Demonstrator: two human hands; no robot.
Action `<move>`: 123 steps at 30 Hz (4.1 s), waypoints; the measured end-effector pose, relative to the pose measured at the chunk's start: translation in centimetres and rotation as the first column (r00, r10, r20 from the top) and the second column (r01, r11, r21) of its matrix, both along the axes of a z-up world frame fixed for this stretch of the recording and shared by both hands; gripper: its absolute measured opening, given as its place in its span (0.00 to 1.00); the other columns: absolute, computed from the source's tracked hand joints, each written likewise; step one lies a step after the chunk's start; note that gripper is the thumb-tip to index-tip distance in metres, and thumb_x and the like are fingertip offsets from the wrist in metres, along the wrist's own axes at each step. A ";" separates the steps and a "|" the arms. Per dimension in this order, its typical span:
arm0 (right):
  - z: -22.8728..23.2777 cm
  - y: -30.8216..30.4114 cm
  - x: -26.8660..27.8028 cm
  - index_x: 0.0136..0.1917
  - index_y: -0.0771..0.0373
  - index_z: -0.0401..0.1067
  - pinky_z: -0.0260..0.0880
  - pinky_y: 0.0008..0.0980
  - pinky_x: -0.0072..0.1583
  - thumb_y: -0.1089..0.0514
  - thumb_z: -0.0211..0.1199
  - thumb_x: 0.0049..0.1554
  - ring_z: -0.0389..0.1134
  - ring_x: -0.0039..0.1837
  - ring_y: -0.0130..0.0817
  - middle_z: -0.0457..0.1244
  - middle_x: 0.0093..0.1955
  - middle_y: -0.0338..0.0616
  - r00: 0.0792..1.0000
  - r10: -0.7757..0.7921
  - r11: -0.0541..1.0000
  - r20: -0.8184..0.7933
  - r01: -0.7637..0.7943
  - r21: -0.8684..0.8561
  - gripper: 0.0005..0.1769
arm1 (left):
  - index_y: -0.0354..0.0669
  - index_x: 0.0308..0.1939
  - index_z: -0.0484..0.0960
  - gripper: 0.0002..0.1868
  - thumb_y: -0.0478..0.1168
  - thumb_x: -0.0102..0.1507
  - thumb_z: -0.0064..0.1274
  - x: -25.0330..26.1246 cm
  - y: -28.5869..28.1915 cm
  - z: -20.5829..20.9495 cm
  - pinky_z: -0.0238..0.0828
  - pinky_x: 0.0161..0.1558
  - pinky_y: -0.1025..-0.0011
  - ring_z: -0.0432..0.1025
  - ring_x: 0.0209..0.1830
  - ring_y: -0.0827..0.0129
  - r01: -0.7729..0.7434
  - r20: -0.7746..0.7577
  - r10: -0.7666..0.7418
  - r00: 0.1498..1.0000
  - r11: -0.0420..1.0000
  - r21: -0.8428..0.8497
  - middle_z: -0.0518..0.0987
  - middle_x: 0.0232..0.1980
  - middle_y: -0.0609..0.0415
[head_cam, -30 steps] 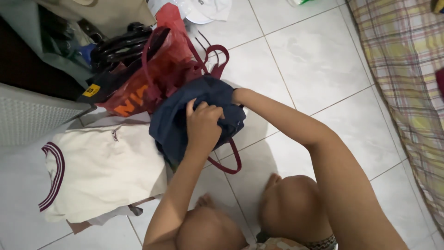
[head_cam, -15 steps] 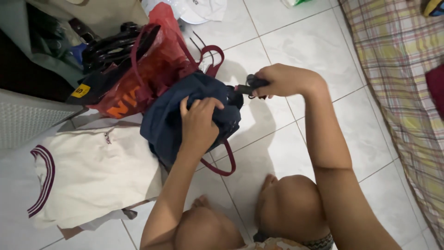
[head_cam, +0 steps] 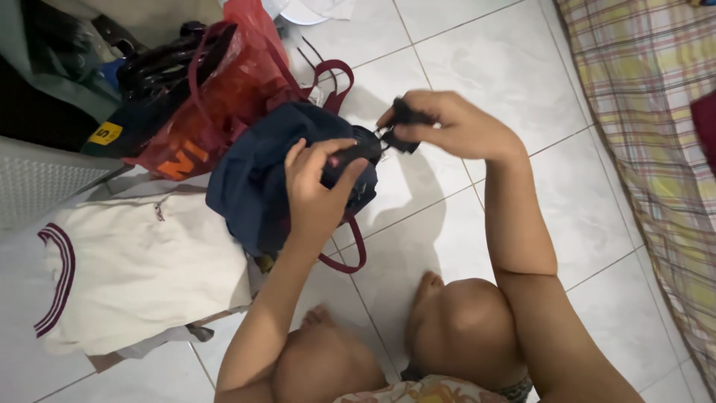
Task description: Organize personal items, including a small fan and small containers, and put them away.
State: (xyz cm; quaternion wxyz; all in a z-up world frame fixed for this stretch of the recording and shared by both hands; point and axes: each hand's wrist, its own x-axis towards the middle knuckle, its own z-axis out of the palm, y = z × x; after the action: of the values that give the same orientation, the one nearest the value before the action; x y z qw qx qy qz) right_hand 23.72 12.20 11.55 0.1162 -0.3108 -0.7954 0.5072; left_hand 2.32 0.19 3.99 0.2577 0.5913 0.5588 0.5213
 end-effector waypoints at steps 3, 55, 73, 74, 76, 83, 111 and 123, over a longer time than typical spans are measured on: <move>-3.0 1.1 1.0 0.45 0.70 0.67 0.70 0.34 0.49 0.54 0.63 0.63 0.69 0.48 0.37 0.72 0.53 0.43 0.978 -0.197 0.978 0.072 0.192 0.077 0.15 | 0.42 0.51 0.83 0.13 0.38 0.64 0.66 -0.4 -0.3 -0.3 0.63 0.71 0.61 0.74 0.56 0.59 -0.110 0.066 0.105 0.992 0.991 0.078 0.82 0.51 0.53; -14.7 -2.1 -1.6 0.59 0.64 0.68 0.74 0.39 0.52 0.55 0.70 0.62 0.72 0.52 0.45 0.66 0.58 0.53 0.918 -0.388 0.866 0.078 0.334 0.372 0.18 | 0.43 0.45 0.83 0.14 0.38 0.60 0.71 -0.7 0.1 -3.2 0.67 0.58 0.58 0.73 0.50 0.54 -0.124 -0.081 0.135 0.988 0.984 0.131 0.81 0.44 0.52; -21.0 -5.1 -3.2 0.52 0.54 0.79 0.62 0.48 0.63 0.52 0.70 0.56 0.62 0.67 0.47 0.59 0.73 0.46 0.865 -0.460 0.589 -0.202 0.467 0.660 0.11 | 0.43 0.46 0.83 0.16 0.39 0.58 0.71 -2.6 1.4 -3.9 0.68 0.57 0.60 0.74 0.48 0.55 -0.071 -0.213 0.066 0.975 0.997 -0.016 0.81 0.45 0.52; -21.3 -5.2 -3.4 0.52 0.55 0.79 0.60 0.50 0.67 0.50 0.66 0.58 0.59 0.72 0.49 0.56 0.77 0.47 0.873 -0.485 0.614 -0.045 0.376 0.694 0.12 | 0.43 0.46 0.84 0.15 0.39 0.58 0.71 -2.6 1.4 -3.7 0.68 0.56 0.60 0.73 0.48 0.54 -0.077 -0.241 0.068 0.968 0.997 -0.027 0.81 0.45 0.51; -21.4 -5.2 -3.5 0.53 0.56 0.80 0.58 0.52 0.71 0.47 0.62 0.60 0.57 0.76 0.50 0.53 0.81 0.49 0.843 -0.526 0.630 0.111 0.299 0.717 0.15 | 0.43 0.45 0.84 0.15 0.39 0.58 0.71 -2.3 1.5 -3.6 0.68 0.55 0.60 0.73 0.48 0.52 -0.056 -0.266 0.045 0.963 0.998 -0.031 0.82 0.45 0.51; -20.6 -4.1 -3.1 0.52 0.52 0.82 0.55 0.54 0.74 0.41 0.52 0.64 0.53 0.79 0.53 0.46 0.84 0.54 0.805 -0.362 0.922 0.470 0.237 0.305 0.21 | 0.39 0.44 0.84 0.13 0.39 0.60 0.69 -0.9 3.2 -3.5 0.69 0.49 0.64 0.73 0.41 0.61 -0.053 -0.137 0.033 0.990 0.987 -0.149 0.81 0.41 0.52; 3.8 -19.2 20.7 0.59 0.62 0.77 0.69 0.40 0.61 0.64 0.56 0.65 0.68 0.58 0.41 0.71 0.56 0.43 0.072 -0.990 0.047 -0.120 0.980 0.195 0.12 | 0.37 0.43 0.83 0.14 0.32 0.54 0.68 31.8 0.7 5.7 0.72 0.47 0.63 0.76 0.43 0.58 0.697 0.027 -0.721 0.692 0.658 -0.286 0.83 0.41 0.51; 23.9 -27.4 28.4 0.58 0.64 0.77 0.78 0.32 0.52 0.63 0.64 0.61 0.71 0.51 0.29 0.66 0.54 0.45 -0.089 -0.995 -0.065 -0.047 0.924 -0.376 0.11 | 0.38 0.43 0.82 0.15 0.34 0.55 0.68 37.9 -3.7 31.0 0.73 0.45 0.68 0.75 0.40 0.67 0.757 0.204 -0.772 0.602 0.469 -0.456 0.81 0.38 0.52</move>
State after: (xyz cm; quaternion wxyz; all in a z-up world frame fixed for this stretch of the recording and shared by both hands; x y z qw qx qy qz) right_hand 52.11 -15.17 35.47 0.5330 -0.7138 -0.2301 0.3917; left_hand 40.22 -3.48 34.95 0.5975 0.6972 0.3535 0.1787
